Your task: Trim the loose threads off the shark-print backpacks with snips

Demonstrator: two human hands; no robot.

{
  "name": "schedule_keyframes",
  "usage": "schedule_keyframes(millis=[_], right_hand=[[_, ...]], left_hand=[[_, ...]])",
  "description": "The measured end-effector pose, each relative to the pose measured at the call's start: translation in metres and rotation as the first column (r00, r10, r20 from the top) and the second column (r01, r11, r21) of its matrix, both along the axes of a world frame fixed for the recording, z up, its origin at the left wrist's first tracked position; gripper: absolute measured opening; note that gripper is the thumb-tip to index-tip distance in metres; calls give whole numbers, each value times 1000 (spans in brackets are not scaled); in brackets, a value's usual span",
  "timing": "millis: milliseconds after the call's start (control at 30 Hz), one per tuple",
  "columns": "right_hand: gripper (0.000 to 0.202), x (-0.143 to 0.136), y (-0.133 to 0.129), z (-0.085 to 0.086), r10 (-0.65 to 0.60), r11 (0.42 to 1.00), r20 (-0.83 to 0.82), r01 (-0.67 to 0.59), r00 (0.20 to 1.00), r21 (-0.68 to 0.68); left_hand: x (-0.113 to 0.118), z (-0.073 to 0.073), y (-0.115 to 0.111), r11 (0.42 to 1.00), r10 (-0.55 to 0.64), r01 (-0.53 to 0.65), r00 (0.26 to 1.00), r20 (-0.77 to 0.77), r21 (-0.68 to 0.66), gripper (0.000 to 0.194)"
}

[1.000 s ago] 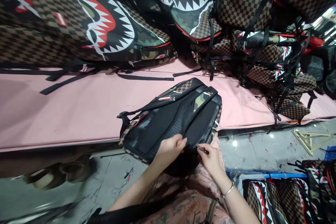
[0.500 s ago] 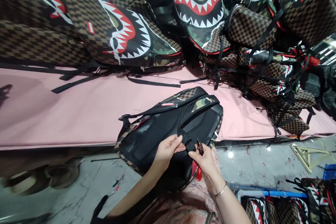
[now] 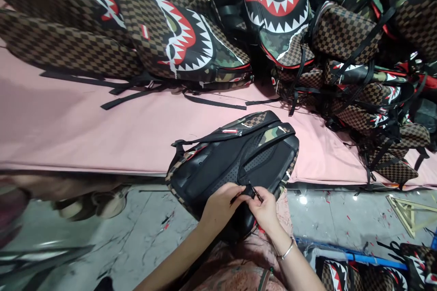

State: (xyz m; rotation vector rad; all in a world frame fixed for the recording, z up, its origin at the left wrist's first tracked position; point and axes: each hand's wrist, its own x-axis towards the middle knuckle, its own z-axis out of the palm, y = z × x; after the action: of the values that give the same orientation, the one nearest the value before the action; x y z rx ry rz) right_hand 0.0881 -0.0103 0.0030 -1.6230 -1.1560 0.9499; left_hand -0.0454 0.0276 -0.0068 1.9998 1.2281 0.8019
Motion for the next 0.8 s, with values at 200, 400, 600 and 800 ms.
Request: schedule_keyframes(millis=[200, 400, 600, 800], right_hand=[[7, 2, -2, 9, 43, 999, -26, -44, 999, -22], [19, 19, -5, 8, -37, 999, -69, 36, 997, -21], [24, 32, -10, 2, -142, 988, -177, 129, 974, -84], [31, 34, -11, 5, -174, 984, -278, 159, 945, -78]], left_hand=[[6, 10, 5, 996, -82, 81, 996, 29, 37, 25], [25, 18, -5, 793, 352, 99, 730, 585, -601, 27], [31, 26, -6, 608, 430, 301, 652, 624, -734, 43], [39, 31, -7, 680, 372, 231, 709, 599, -696, 35]])
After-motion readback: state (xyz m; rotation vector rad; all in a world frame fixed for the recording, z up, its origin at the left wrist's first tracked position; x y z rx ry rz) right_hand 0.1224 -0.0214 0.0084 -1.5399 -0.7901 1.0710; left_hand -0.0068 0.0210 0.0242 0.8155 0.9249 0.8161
